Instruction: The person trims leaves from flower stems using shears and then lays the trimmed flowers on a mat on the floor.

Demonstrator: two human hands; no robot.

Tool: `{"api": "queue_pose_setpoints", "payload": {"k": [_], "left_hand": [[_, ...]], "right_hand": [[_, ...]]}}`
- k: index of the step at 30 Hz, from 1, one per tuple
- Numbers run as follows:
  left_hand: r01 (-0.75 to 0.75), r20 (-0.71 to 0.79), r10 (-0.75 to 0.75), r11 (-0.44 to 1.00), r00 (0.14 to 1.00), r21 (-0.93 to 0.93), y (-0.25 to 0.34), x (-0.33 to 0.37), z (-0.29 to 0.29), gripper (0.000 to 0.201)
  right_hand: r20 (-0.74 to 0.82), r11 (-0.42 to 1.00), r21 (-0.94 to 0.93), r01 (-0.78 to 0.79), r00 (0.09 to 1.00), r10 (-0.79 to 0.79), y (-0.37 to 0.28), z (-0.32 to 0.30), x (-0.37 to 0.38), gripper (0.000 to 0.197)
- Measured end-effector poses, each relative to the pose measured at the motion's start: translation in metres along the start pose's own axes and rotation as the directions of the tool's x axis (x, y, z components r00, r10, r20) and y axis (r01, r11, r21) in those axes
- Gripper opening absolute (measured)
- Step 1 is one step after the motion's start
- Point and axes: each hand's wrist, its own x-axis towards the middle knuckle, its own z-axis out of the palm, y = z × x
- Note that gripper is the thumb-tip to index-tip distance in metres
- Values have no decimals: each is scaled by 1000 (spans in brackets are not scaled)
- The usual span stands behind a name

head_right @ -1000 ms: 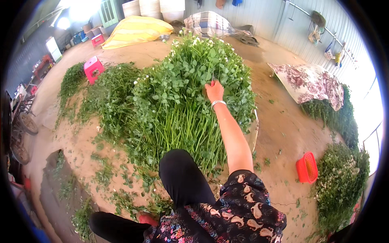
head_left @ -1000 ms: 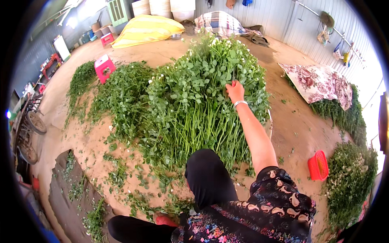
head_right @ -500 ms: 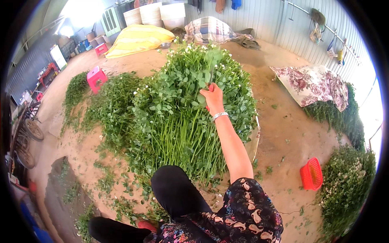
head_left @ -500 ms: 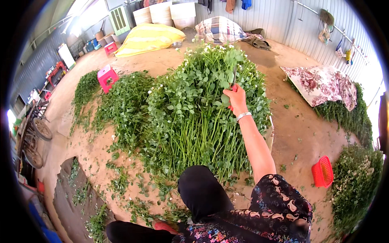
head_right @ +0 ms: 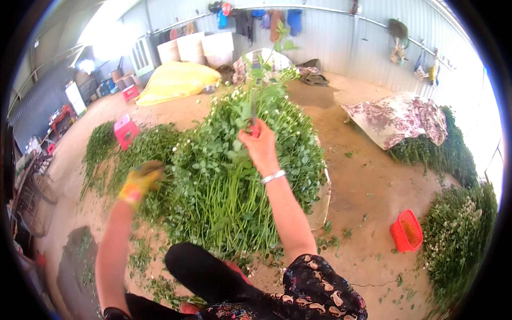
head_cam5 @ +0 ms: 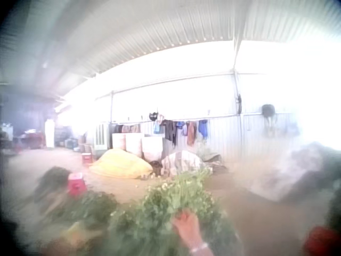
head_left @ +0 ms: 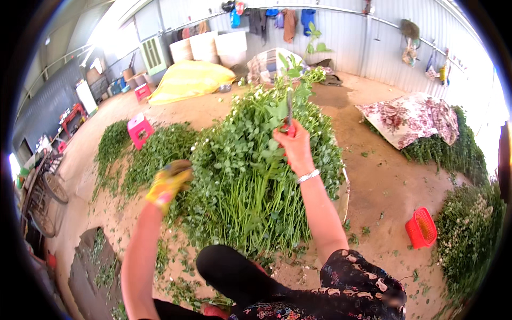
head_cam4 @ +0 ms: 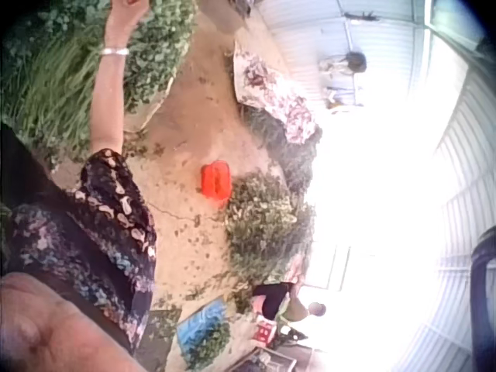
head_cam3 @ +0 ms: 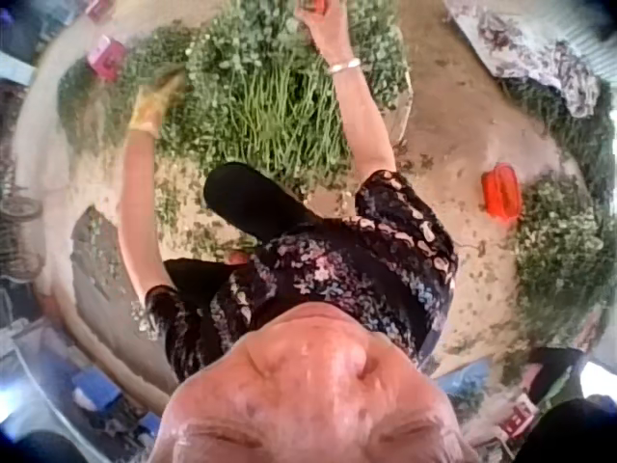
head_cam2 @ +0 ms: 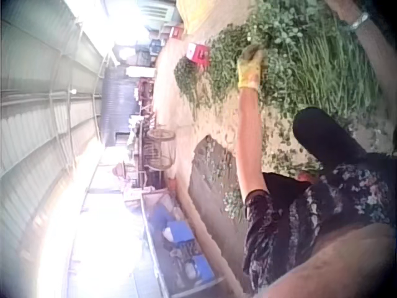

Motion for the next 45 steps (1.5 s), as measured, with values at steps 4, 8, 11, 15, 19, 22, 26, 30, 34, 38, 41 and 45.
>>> {"api": "queue_pose_setpoints", "payload": {"k": [4,8,11,15,19,22,26,30,34,38,41,45], "left_hand": [[52,300,29,964,953,-260,31,76,85,48],[175,344,24,827,939,-535,63,101,132,29],[5,332,153,903,931,-429,34,154,110,29],[77,388,179,825,904,-560,48,119,71,28],[-103,177,223,851,959,-514,56,92,12,34],[-198,76,260,867,963,-458,48,83,-30,40],[-272,-78,261,901,962,-338,52,64,-63,38],[-358,-262,251,748,932,-559,45,44,-73,37],[-499,-401,299,568,866,-655,31,27,-60,30],[-413,-399,156,565,903,-714,-18,5,-87,35],[-385,-429,157,762,890,-520,-40,-22,-111,40],[-445,-537,162,772,828,-454,-92,-67,-166,41]], "right_hand": [[83,995,89,45,995,-53,-31,23,-17,39],[206,976,190,104,968,-143,-29,48,-19,36],[301,940,330,84,935,-189,-21,67,-15,43],[457,973,206,106,869,-191,-42,76,-20,44],[529,959,188,212,801,-281,-30,94,-24,39],[541,957,-23,288,809,-230,7,79,-26,47],[627,954,-248,166,778,27,97,73,-35,51],[685,918,-39,-395,658,312,105,97,-65,49],[778,827,250,-504,613,138,69,139,-58,53],[890,804,226,-550,452,59,22,205,-70,56],[944,833,80,-548,309,113,23,248,-77,51],[966,940,-150,-306,155,205,47,296,-92,31]]}}
